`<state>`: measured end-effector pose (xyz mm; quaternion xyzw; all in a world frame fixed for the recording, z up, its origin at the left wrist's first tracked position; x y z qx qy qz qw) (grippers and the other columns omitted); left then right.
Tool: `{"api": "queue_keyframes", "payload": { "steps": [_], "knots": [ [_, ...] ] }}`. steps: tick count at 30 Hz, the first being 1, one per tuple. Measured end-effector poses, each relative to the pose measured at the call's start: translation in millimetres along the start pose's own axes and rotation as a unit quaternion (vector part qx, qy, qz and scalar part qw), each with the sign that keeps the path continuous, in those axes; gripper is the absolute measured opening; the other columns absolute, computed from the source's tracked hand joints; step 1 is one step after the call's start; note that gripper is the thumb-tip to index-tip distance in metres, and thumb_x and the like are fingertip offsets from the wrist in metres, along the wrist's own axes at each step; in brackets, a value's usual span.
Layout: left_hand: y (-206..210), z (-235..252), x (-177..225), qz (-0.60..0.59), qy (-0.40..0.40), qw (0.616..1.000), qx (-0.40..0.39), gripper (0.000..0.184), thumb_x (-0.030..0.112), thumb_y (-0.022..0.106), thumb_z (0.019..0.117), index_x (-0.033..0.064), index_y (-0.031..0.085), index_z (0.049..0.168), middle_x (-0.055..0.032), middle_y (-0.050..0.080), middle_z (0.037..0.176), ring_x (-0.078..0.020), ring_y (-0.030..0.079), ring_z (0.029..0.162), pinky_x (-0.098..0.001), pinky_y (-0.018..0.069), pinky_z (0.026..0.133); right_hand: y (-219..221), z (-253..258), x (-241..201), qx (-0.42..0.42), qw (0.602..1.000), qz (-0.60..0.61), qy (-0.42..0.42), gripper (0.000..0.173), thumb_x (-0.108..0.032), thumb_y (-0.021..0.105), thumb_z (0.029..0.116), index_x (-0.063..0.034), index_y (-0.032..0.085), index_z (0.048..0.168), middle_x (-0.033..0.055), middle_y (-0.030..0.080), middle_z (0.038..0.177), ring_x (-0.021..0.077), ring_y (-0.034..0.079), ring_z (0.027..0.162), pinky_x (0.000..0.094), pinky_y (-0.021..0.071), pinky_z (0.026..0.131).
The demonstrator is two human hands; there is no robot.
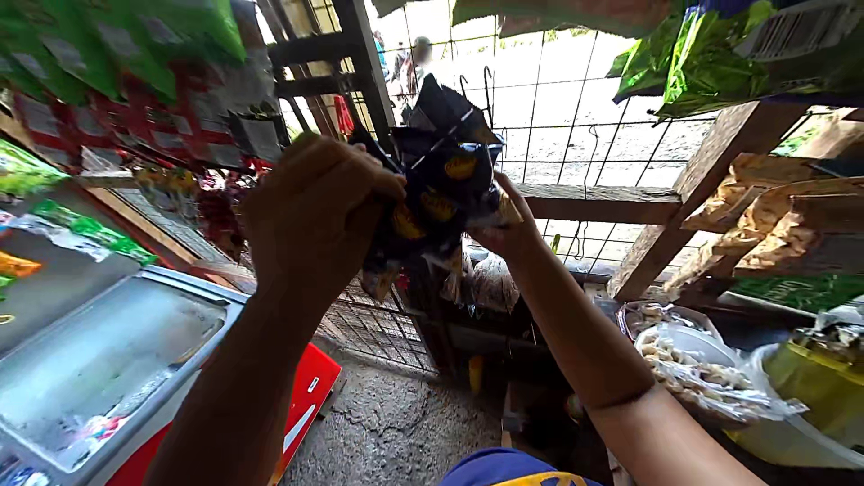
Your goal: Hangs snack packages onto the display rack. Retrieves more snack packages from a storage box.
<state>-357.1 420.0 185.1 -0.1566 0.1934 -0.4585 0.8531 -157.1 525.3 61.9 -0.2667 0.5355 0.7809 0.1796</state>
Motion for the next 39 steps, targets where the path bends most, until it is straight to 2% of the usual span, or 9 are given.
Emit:
{"api": "queue_keyframes", "payload": {
  "steps": [4,9,12,16,20,24,29,36,39],
  "knots": [
    [12,26,-6,0.030,0.006,1.000,-0.002,0.014,0.006,0.062,0.0995,0.0000,0.074,0.096,-0.0202,0.072,0.093,-0.0279,0.068,0.095,-0.0355,0.0525,0.088,6,15,-23,-0.012,0.999,-0.037,-0.015,0.044,-0.044,0.027,0.1108,-0.0136,0.058,0.113,0.0057,0.072,0.095,0.0164,0.073,0.084,0.0336,0.0624,0.072],
    [24,47,-12,0.037,-0.005,0.999,-0.004,0.013,0.004,0.063,0.0980,0.0022,0.076,0.096,-0.0163,0.073,0.096,-0.0233,0.067,0.098,-0.0310,0.0503,0.088,3,34,-33,0.001,1.000,-0.002,-0.031,0.041,-0.043,0.030,0.1102,-0.0152,0.060,0.107,0.0037,0.070,0.090,0.0134,0.069,0.079,0.0301,0.0593,0.070],
    [27,56,-13,0.032,0.000,0.999,-0.012,0.014,0.004,0.062,0.0983,0.0017,0.075,0.097,-0.0174,0.073,0.098,-0.0252,0.067,0.101,-0.0333,0.0503,0.092,3,40,-36,-0.015,0.998,0.025,-0.049,0.040,-0.041,0.031,0.1108,-0.0149,0.061,0.107,0.0045,0.071,0.093,0.0142,0.071,0.084,0.0306,0.0604,0.073],
    [23,67,-6,0.040,0.002,0.999,-0.027,0.016,0.006,0.061,0.0992,0.0027,0.076,0.098,-0.0170,0.073,0.098,-0.0226,0.068,0.100,-0.0314,0.0509,0.092,2,29,-35,0.029,0.999,0.014,-0.020,0.044,-0.048,0.028,0.1098,-0.0168,0.059,0.109,0.0035,0.070,0.091,0.0127,0.069,0.077,0.0284,0.0586,0.065],
    [20,68,1,0.035,0.018,0.999,-0.026,0.015,0.005,0.061,0.0992,0.0026,0.076,0.098,-0.0159,0.074,0.097,-0.0202,0.068,0.098,-0.0294,0.0507,0.090,4,15,-34,0.027,0.998,0.023,-0.052,0.042,-0.043,0.029,0.1103,-0.0173,0.061,0.103,0.0031,0.070,0.087,0.0121,0.070,0.073,0.0272,0.0582,0.061],
    [21,61,8,0.018,0.023,0.999,-0.033,0.014,0.005,0.061,0.0993,0.0033,0.075,0.096,-0.0147,0.074,0.097,-0.0205,0.068,0.098,-0.0312,0.0510,0.089,5,8,-31,-0.024,0.997,0.027,-0.074,0.049,-0.044,0.024,0.1092,-0.0178,0.065,0.102,0.0046,0.074,0.089,0.0169,0.073,0.080,0.0359,0.0623,0.067],
    [25,65,7,0.045,0.003,0.999,-0.018,0.015,0.005,0.062,0.0989,0.0024,0.076,0.096,-0.0164,0.073,0.093,-0.0209,0.068,0.095,-0.0287,0.0508,0.088,5,20,-36,0.029,0.996,0.017,-0.085,0.039,-0.034,0.026,0.1115,-0.0182,0.060,0.103,0.0011,0.071,0.088,0.0121,0.070,0.079,0.0294,0.0598,0.069],
    [29,89,0,0.080,-0.011,0.996,-0.046,0.018,0.007,0.058,0.1002,0.0038,0.076,0.099,-0.0172,0.072,0.097,-0.0237,0.068,0.095,-0.0349,0.0510,0.086,19,29,-47,0.079,0.991,0.038,-0.099,0.036,-0.030,0.023,0.1130,-0.0171,0.055,0.101,0.0001,0.066,0.081,0.0092,0.067,0.070,0.0255,0.0580,0.063],
    [27,101,-2,0.088,-0.020,0.994,-0.058,0.019,0.010,0.058,0.1009,0.0060,0.076,0.101,-0.0158,0.074,0.102,-0.0245,0.069,0.099,-0.0416,0.0491,0.091,22,36,-48,0.079,0.992,0.049,-0.081,0.035,-0.033,0.024,0.1127,-0.0158,0.053,0.104,0.0016,0.064,0.083,0.0104,0.065,0.069,0.0261,0.0573,0.065]
  ]
}}
Point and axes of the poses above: each hand's wrist, its own z-axis towards the middle knuckle, its own y-axis out of the palm, x = y × z, the point moved 4 cm from there along z, towards the middle knuckle
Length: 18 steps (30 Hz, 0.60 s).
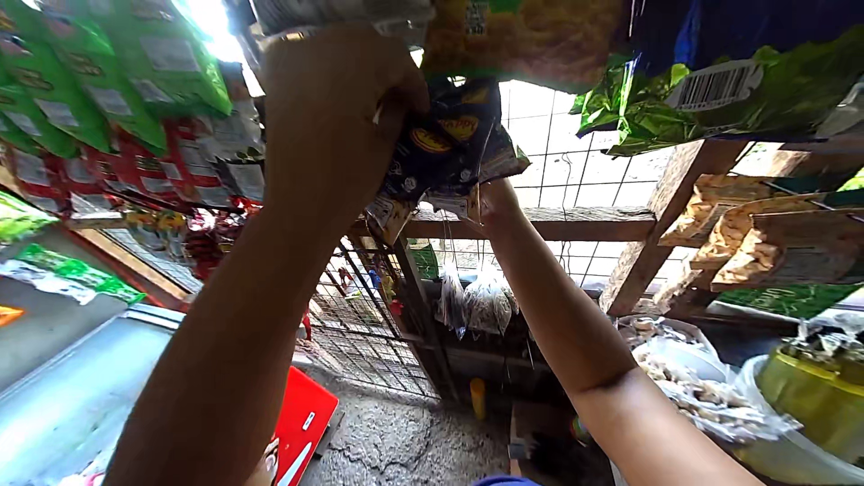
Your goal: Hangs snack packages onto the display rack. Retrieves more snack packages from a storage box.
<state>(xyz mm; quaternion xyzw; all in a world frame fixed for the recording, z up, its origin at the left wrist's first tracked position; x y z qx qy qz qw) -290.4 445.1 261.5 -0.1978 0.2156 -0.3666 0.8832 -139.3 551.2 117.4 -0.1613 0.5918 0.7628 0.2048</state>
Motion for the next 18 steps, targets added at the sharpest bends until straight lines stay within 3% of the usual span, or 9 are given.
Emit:
{"api": "queue_keyframes", "payload": {
  "steps": [4,10,12,14,15,17,18],
  "knots": [
    [-3,10,0,0.008,-0.008,1.000,-0.027,0.021,0.012,0.056,0.1022,0.0066,0.076,0.103,-0.0167,0.073,0.106,-0.0275,0.067,0.104,-0.0472,0.0465,0.094,7,4,-3,0.016,1.000,-0.006,-0.015,0.026,-0.023,0.032,0.1117,-0.0142,0.054,0.101,0.0025,0.064,0.080,0.0115,0.066,0.068,0.0278,0.0593,0.065],
    [1,22,-6,-0.020,-0.030,0.996,-0.086,0.015,0.011,0.061,0.0982,0.0063,0.075,0.101,-0.0124,0.072,0.103,-0.0195,0.067,0.099,-0.0423,0.0490,0.093,-11,3,9,0.048,0.998,0.003,0.044,0.043,-0.043,0.022,0.1114,-0.0118,0.052,0.114,0.0069,0.066,0.094,0.0151,0.069,0.076,0.0286,0.0594,0.067],
    [3,19,-6,-0.029,-0.056,0.994,-0.090,0.012,0.015,0.064,0.0974,0.0105,0.075,0.099,-0.0049,0.072,0.099,-0.0091,0.065,0.093,-0.0322,0.0497,0.089,-16,1,10,0.034,0.999,-0.004,0.041,0.048,-0.046,0.018,0.1113,-0.0118,0.051,0.118,0.0069,0.066,0.099,0.0155,0.068,0.084,0.0299,0.0586,0.073],
    [9,14,-6,-0.050,-0.078,0.992,-0.089,0.011,0.020,0.067,0.0961,0.0128,0.073,0.102,0.0013,0.072,0.095,0.0001,0.066,0.088,-0.0212,0.0526,0.086,-22,-1,11,0.042,0.998,-0.015,0.042,0.052,-0.046,0.015,0.1107,-0.0111,0.054,0.110,0.0063,0.068,0.091,0.0138,0.069,0.077,0.0284,0.0583,0.068],
    [12,10,-4,-0.057,-0.081,0.991,-0.089,0.016,0.021,0.069,0.0955,0.0117,0.071,0.108,0.0007,0.072,0.095,-0.0005,0.067,0.087,-0.0208,0.0538,0.085,-26,-3,10,0.045,0.998,-0.026,0.037,0.054,-0.046,0.014,0.1107,-0.0105,0.055,0.107,0.0058,0.068,0.088,0.0130,0.069,0.075,0.0284,0.0588,0.067],
    [18,3,1,-0.055,-0.071,0.993,-0.080,0.025,0.024,0.071,0.0940,0.0129,0.069,0.116,0.0005,0.073,0.094,-0.0047,0.069,0.084,-0.0258,0.0558,0.082,-37,-10,9,0.052,0.997,-0.048,0.018,0.048,-0.042,0.017,0.1109,-0.0121,0.054,0.110,0.0039,0.067,0.092,0.0127,0.066,0.081,0.0308,0.0576,0.073],
    [20,0,4,-0.046,-0.066,0.994,-0.070,0.023,0.025,0.070,0.0951,0.0131,0.069,0.115,-0.0012,0.074,0.094,-0.0105,0.070,0.085,-0.0346,0.0553,0.081,-41,-15,8,0.075,0.996,-0.053,0.009,0.043,-0.042,0.022,0.1114,-0.0124,0.053,0.113,0.0037,0.067,0.093,0.0122,0.067,0.080,0.0297,0.0586,0.073]
  ]
}}
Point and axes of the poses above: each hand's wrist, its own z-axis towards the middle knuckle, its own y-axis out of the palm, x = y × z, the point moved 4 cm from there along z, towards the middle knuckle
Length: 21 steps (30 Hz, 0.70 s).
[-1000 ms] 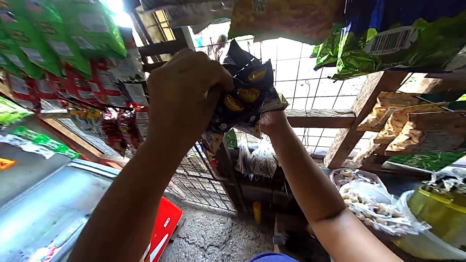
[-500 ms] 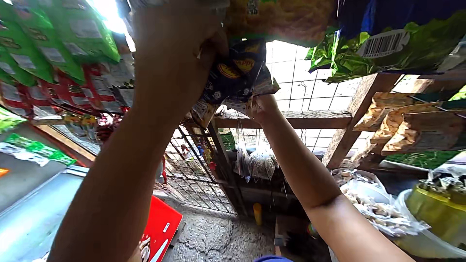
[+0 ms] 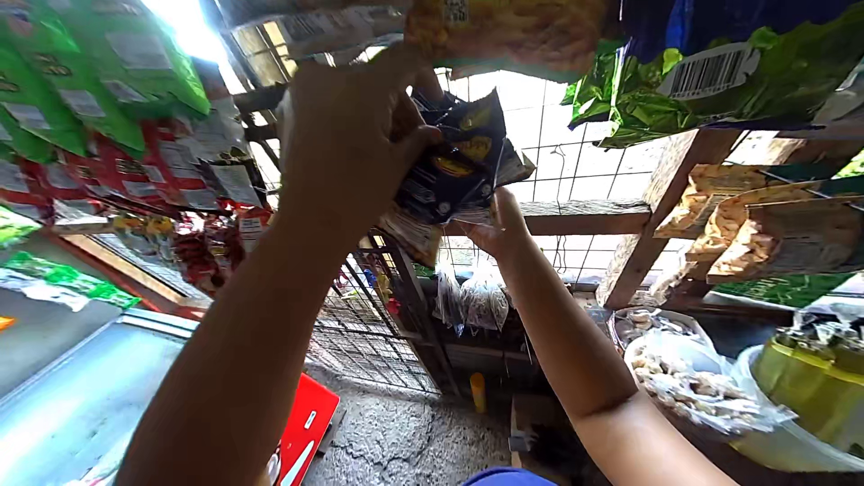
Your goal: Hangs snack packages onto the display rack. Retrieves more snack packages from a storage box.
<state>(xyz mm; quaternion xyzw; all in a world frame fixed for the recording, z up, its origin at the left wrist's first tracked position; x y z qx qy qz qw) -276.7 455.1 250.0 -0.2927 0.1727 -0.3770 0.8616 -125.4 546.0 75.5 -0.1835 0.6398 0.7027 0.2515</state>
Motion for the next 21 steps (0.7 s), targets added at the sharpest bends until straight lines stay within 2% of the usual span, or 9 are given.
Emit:
{"api": "queue_keyframes", "payload": {
  "steps": [2,3,5,7,9,14,18,19,21],
  "knots": [
    [5,-6,2,0.019,0.020,0.999,0.032,0.019,0.025,0.065,0.0995,0.0105,0.072,0.110,-0.0072,0.076,0.098,-0.0219,0.073,0.090,-0.0483,0.0538,0.082,-8,-12,-1,0.016,1.000,-0.005,-0.017,0.035,-0.036,0.030,0.1113,-0.0103,0.049,0.126,0.0071,0.068,0.106,0.0143,0.071,0.084,0.0287,0.0602,0.073],
    [7,-8,1,0.017,0.030,0.998,0.043,0.019,0.024,0.063,0.1007,0.0092,0.073,0.108,-0.0086,0.076,0.098,-0.0229,0.073,0.091,-0.0484,0.0542,0.082,-11,-20,-1,0.018,0.999,-0.012,-0.030,0.036,-0.033,0.030,0.1118,-0.0092,0.046,0.133,0.0082,0.068,0.113,0.0153,0.071,0.086,0.0289,0.0607,0.075],
    [9,-11,-2,0.003,0.048,0.997,0.056,0.020,0.024,0.063,0.1012,0.0079,0.073,0.107,-0.0079,0.076,0.098,-0.0179,0.073,0.091,-0.0396,0.0558,0.085,-19,-37,-2,0.025,0.994,-0.061,-0.085,0.038,-0.027,0.027,0.1120,-0.0082,0.043,0.141,0.0073,0.065,0.124,0.0154,0.072,0.091,0.0297,0.0605,0.079],
    [8,-14,-8,-0.033,0.069,0.995,0.068,0.023,0.025,0.064,0.1005,0.0050,0.073,0.107,-0.0081,0.075,0.098,-0.0114,0.070,0.093,-0.0290,0.0540,0.089,-26,-52,-6,0.027,0.973,-0.141,-0.182,0.036,-0.023,0.030,0.1103,-0.0095,0.044,0.141,0.0028,0.062,0.129,0.0119,0.070,0.096,0.0299,0.0589,0.083],
    [7,-20,-19,-0.086,0.075,0.990,0.081,0.029,0.029,0.066,0.1004,0.0022,0.072,0.111,-0.0100,0.074,0.104,-0.0095,0.068,0.100,-0.0272,0.0521,0.095,-25,-65,-16,0.032,0.929,-0.234,-0.286,0.036,-0.022,0.036,0.1073,-0.0094,0.047,0.139,0.0000,0.058,0.136,0.0085,0.065,0.108,0.0305,0.0566,0.089],
    [12,-44,-54,-0.171,0.049,0.976,0.124,0.042,0.035,0.055,0.1061,-0.0024,0.064,0.124,-0.0176,0.065,0.127,-0.0182,0.061,0.122,-0.0348,0.0483,0.107,12,-90,-48,-0.017,0.766,-0.415,-0.490,0.040,-0.015,0.043,0.1062,0.0052,0.051,0.140,0.0148,0.052,0.148,0.0153,0.055,0.133,0.0328,0.0514,0.105],
    [24,-59,-68,-0.218,-0.053,0.972,0.070,0.062,0.044,0.038,0.1091,-0.0017,0.042,0.150,-0.0210,0.044,0.154,-0.0228,0.044,0.143,-0.0369,0.0383,0.118,36,-83,-46,-0.079,0.755,-0.492,-0.426,0.062,-0.037,0.035,0.1104,0.0014,0.030,0.158,0.0180,0.027,0.166,0.0187,0.032,0.152,0.0356,0.0340,0.121],
    [28,-62,-67,-0.234,-0.078,0.968,0.047,0.064,0.046,0.034,0.1095,-0.0002,0.037,0.154,-0.0193,0.042,0.156,-0.0186,0.044,0.143,-0.0349,0.0380,0.117,37,-80,-43,-0.088,0.761,-0.504,-0.398,0.067,-0.045,0.031,0.1099,-0.0022,0.023,0.162,0.0156,0.024,0.168,0.0168,0.030,0.153,0.0355,0.0312,0.123],
    [36,-69,-57,-0.278,-0.110,0.954,0.027,0.062,0.044,0.032,0.1102,0.0029,0.034,0.156,-0.0127,0.050,0.149,-0.0061,0.054,0.129,-0.0271,0.0472,0.108,35,-76,-35,-0.101,0.778,-0.505,-0.360,0.076,-0.056,0.029,0.1080,-0.0065,0.018,0.164,0.0120,0.027,0.167,0.0123,0.032,0.151,0.0342,0.0297,0.124]
  ]
}}
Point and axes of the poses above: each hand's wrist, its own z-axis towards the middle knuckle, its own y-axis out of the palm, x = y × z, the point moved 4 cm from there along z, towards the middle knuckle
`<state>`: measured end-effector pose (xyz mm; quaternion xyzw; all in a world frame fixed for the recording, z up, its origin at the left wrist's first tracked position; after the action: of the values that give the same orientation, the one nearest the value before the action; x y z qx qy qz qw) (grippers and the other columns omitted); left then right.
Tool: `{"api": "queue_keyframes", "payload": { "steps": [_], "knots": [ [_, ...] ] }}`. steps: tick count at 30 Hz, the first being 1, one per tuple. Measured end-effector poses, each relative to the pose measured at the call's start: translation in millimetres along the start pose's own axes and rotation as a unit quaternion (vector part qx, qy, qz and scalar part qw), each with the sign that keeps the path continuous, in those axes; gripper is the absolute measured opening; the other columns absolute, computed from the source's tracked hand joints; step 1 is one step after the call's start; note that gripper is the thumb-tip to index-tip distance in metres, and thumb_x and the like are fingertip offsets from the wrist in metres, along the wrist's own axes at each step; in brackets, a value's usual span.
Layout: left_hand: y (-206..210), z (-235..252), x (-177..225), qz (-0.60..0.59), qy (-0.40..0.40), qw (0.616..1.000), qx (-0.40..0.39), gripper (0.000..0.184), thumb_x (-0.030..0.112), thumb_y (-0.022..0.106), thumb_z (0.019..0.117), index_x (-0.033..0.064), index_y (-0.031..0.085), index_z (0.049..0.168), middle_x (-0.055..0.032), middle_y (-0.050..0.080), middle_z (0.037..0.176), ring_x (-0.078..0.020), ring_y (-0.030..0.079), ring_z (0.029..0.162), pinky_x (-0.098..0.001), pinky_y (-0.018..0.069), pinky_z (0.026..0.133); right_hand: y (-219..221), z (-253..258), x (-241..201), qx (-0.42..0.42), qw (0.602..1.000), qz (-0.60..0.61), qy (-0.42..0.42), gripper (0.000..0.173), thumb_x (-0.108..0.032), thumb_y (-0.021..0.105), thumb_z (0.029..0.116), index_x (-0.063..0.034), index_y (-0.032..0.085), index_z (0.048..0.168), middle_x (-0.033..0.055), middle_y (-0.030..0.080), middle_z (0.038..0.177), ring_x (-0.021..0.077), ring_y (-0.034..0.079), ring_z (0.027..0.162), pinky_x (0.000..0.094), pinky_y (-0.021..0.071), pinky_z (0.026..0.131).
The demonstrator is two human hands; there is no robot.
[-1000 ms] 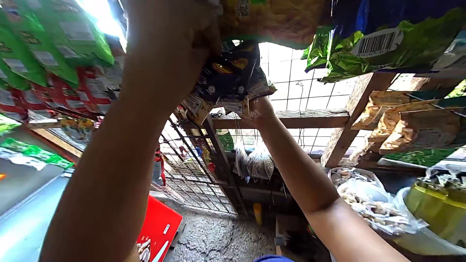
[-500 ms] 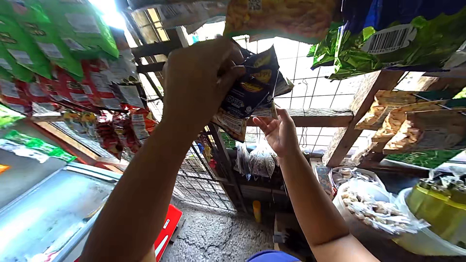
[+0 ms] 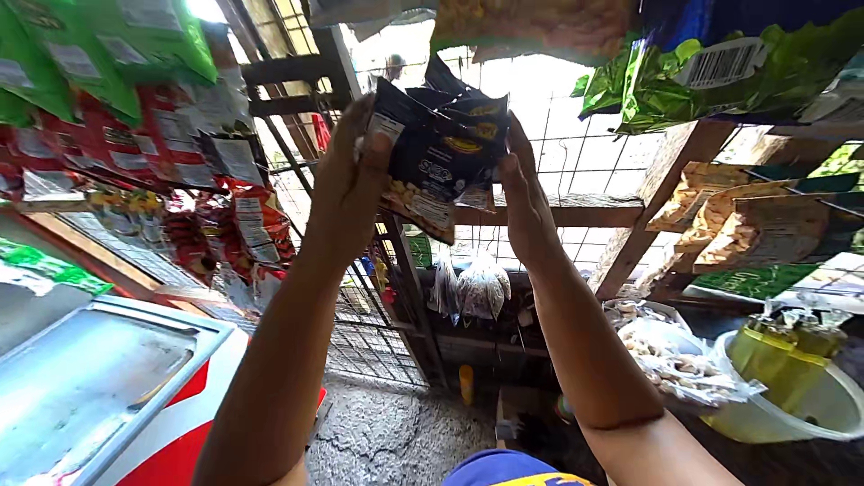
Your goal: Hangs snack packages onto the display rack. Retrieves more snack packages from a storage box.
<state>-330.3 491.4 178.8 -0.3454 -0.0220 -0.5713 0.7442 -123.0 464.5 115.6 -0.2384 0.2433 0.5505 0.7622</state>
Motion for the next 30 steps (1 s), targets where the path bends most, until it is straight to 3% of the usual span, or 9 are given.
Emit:
{"api": "queue_keyframes", "payload": {
  "steps": [3,10,12,14,17,23,26,28,30],
  "knots": [
    [13,-13,8,-0.075,-0.031,0.996,-0.025,0.059,0.038,0.038,0.1101,0.0048,0.026,0.158,-0.0070,0.056,0.139,-0.0006,0.061,0.116,-0.0220,0.0544,0.098,4,-5,6,-0.021,0.999,0.008,0.032,0.075,-0.057,0.028,0.1073,-0.0095,0.016,0.164,0.0092,0.034,0.163,0.0069,0.040,0.144,0.0313,0.0349,0.120],
    [18,-19,6,-0.104,-0.087,0.989,-0.055,0.073,0.051,0.039,0.1063,0.0094,0.016,0.162,-0.0072,0.049,0.149,-0.0037,0.053,0.130,-0.0274,0.0474,0.109,1,-2,0,-0.050,0.995,0.008,0.082,0.072,-0.053,0.029,0.1077,-0.0121,0.014,0.165,0.0083,0.036,0.162,0.0064,0.044,0.141,0.0308,0.0399,0.116],
    [17,-16,16,-0.136,-0.141,0.980,-0.030,0.066,0.047,0.027,0.1082,0.0082,0.019,0.161,-0.0071,0.044,0.154,-0.0054,0.045,0.138,-0.0285,0.0391,0.115,-2,0,-2,-0.032,0.994,0.014,0.103,0.067,-0.050,0.028,0.1079,-0.0123,0.020,0.163,0.0078,0.042,0.157,0.0062,0.051,0.133,0.0283,0.0460,0.109],
    [11,-10,16,-0.183,-0.159,0.970,-0.004,0.063,0.044,0.012,0.1107,0.0071,0.024,0.161,-0.0086,0.039,0.160,-0.0095,0.039,0.145,-0.0315,0.0323,0.120,-7,5,5,-0.016,0.994,0.037,0.100,0.067,-0.051,0.026,0.1085,-0.0112,0.025,0.162,0.0072,0.034,0.164,0.0108,0.043,0.143,0.0350,0.0411,0.115],
    [8,3,-28,-0.274,-0.099,0.956,-0.046,0.080,0.062,-0.001,0.1029,0.0149,0.029,0.159,-0.0018,0.043,0.157,-0.0107,0.044,0.142,-0.0385,0.0379,0.118,-15,14,25,0.030,0.990,0.073,0.115,0.068,-0.054,0.026,0.1080,-0.0122,0.031,0.161,0.0067,0.034,0.165,0.0155,0.043,0.144,0.0391,0.0413,0.114],
    [17,30,-58,-0.347,-0.161,0.923,-0.038,0.080,0.061,-0.006,0.1031,0.0189,0.031,0.160,-0.0027,0.045,0.157,-0.0107,0.047,0.139,-0.0369,0.0402,0.114,-14,34,52,0.081,0.964,0.149,0.204,0.058,-0.044,0.026,0.1115,-0.0099,0.035,0.158,0.0094,0.041,0.160,0.0188,0.046,0.142,0.0408,0.0429,0.112],
    [16,40,-43,-0.288,-0.166,0.943,-0.016,0.076,0.046,-0.011,0.1062,0.0069,0.024,0.161,-0.0087,0.035,0.161,-0.0064,0.040,0.141,-0.0263,0.0313,0.117,-11,39,54,0.075,0.963,0.144,0.214,0.058,-0.044,0.022,0.1121,-0.0088,0.035,0.157,0.0088,0.044,0.158,0.0170,0.049,0.139,0.0401,0.0445,0.110],
    [20,50,-47,-0.272,-0.175,0.946,0.000,0.074,0.044,-0.008,0.1080,0.0027,0.025,0.159,-0.0116,0.032,0.163,-0.0078,0.036,0.144,-0.0260,0.0277,0.119,-9,44,56,0.076,0.961,0.148,0.220,0.058,-0.045,0.021,0.1122,-0.0088,0.036,0.156,0.0089,0.045,0.157,0.0170,0.052,0.135,0.0395,0.0461,0.106],
    [30,62,-79,-0.284,-0.174,0.943,0.011,0.073,0.054,0.004,0.1084,0.0086,0.027,0.161,-0.0108,0.031,0.165,-0.0140,0.032,0.149,-0.0355,0.0283,0.122,-9,47,57,0.073,0.961,0.151,0.220,0.059,-0.046,0.021,0.1119,-0.0087,0.037,0.155,0.0085,0.044,0.157,0.0167,0.052,0.135,0.0398,0.0456,0.107]
  ]
}}
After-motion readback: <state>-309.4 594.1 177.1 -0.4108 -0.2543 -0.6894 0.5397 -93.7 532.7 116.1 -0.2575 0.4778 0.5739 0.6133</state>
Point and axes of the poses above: each hand's wrist, its own z-axis towards the middle knuckle, its own y-axis out of the palm, x = y × z, the point moved 4 cm from there along z, towards the middle knuckle
